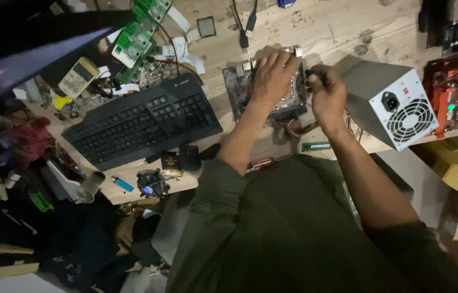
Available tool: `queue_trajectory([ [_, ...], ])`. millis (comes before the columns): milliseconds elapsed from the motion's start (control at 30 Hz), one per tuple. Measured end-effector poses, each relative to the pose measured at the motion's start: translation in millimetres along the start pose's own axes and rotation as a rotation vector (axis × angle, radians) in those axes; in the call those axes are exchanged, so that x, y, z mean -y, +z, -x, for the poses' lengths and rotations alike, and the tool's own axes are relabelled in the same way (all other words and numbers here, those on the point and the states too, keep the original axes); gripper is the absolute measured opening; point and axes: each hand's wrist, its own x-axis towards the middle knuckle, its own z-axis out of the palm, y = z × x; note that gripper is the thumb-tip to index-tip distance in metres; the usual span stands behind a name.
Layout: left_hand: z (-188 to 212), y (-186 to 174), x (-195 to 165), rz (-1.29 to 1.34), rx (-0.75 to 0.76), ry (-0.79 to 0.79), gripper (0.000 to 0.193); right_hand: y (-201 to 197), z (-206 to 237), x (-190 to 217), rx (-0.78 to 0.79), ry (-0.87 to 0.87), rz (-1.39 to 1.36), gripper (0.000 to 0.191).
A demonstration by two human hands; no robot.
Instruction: The person picks up a CPU cooler fan at a cluttered workbench, turns it over in their hands, then sits with a motherboard on their lap and aligns and attaches the cooler to the board, working at its corners. They then return the board to the bench and continue handling the cooler and board on the desk.
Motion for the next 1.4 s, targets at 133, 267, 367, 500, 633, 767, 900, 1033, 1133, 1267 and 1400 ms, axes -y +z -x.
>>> queue_trajectory([
  [133,6,9,8,-0.015,-0.013,0.072,0.033,2,-10,-9,0.006,0.075,-0.111,0.015],
  [267,7,20,11,-0.021,0.059,0.080,0.035,1,-12,-6,0.011,0.059,-0.102,0.013],
  [367,7,27,14,-0.022,0.103,0.029,0.035,0,-9,-2,0.022,0.088,-0.108,0.009],
  [500,11,33,21,0.004,0.111,0.017,0.027,2,-6,-1,0.062,0.134,-0.195,0.004],
  [633,12,38,23,0.036,0.113,-0.021,0.028,4,-11,-2,0.016,0.279,-0.343,0.010],
  [767,13,38,22,0.073,0.114,-0.040,0.031,1,-18,6,-0.025,0.406,-0.396,0.006],
  [900,14,33,22,0.113,0.052,-0.034,0.036,4,-24,22,0.027,0.296,-0.129,0.022],
  [1033,13,32,22,0.135,0.049,-0.044,0.035,11,-23,41,0.062,-0.036,0.321,0.016],
  [1133,13,34,23,0.143,-0.014,-0.025,0.033,14,-22,50,0.031,-0.132,0.550,0.011],
  [1267,12,37,23,0.167,-0.055,-0.004,0.030,15,-22,52,0.036,-0.140,0.568,0.009],
  [1400,9,37,24,0.162,-0.029,-0.004,0.033,15,-24,44,0.053,-0.064,0.557,0.008],
])
